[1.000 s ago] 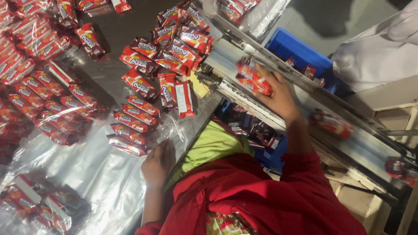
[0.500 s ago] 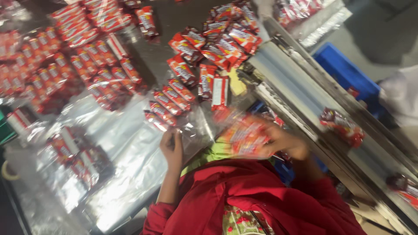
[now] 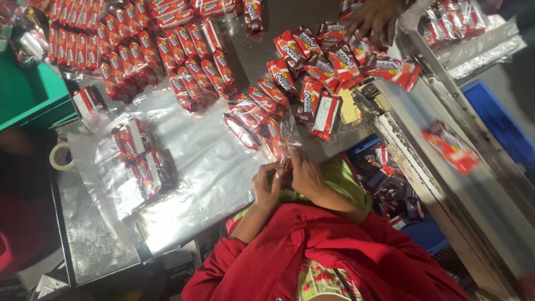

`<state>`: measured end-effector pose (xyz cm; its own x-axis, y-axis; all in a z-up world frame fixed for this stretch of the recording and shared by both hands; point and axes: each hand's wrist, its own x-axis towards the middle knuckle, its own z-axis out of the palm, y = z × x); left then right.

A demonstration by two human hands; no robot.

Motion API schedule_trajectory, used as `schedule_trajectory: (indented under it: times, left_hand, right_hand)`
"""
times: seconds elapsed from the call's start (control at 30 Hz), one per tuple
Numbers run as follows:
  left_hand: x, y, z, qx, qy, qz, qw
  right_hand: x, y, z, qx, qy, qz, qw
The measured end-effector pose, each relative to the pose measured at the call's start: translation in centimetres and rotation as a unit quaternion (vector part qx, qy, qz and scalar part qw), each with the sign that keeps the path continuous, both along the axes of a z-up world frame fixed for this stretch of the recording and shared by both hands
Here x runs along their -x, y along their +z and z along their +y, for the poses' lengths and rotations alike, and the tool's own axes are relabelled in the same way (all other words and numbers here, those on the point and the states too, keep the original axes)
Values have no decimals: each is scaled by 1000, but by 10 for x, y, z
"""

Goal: The person places small red snack packets into clear plastic bags on a metal table and then moves the filled bags to a conveyor belt. The person repeats this process continuously.

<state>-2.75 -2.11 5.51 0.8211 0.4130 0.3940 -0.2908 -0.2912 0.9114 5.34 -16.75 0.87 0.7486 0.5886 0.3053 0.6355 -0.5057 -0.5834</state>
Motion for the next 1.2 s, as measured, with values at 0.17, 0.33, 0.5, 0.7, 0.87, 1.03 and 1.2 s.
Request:
schedule_trajectory:
  times: [0.17, 0.33, 0.5, 0.7, 0.87, 1.03, 1.2]
  left_hand:
    - [-18, 8, -3, -66, -42, 35, 996]
    - [-24, -3, -13, -188, -134, 68, 971]
    - [-24, -13, 18, -78, -44, 246, 965]
    - [-29, -8, 46, -352, -2, 213, 911]
    - [-26, 2, 40, -362, 3, 170, 917]
    - [-28, -2, 40, -359, 5, 192, 913]
    - [-24, -2, 41, -343, 6, 156, 926]
  right_hand:
    - [-6, 12, 1, -123, -60, 89, 987]
    - [-31, 20, 20, -542, -68, 476, 690]
    - [-33, 54, 12, -52, -23, 437, 898]
    - [-64, 146, -84, 129, -73, 146, 978]
    - [-103, 179, -182, 206, -361, -201, 887]
    - [-72, 176, -226, 123, -285, -33, 950]
    - [-67, 191, -248, 133, -271, -66, 951]
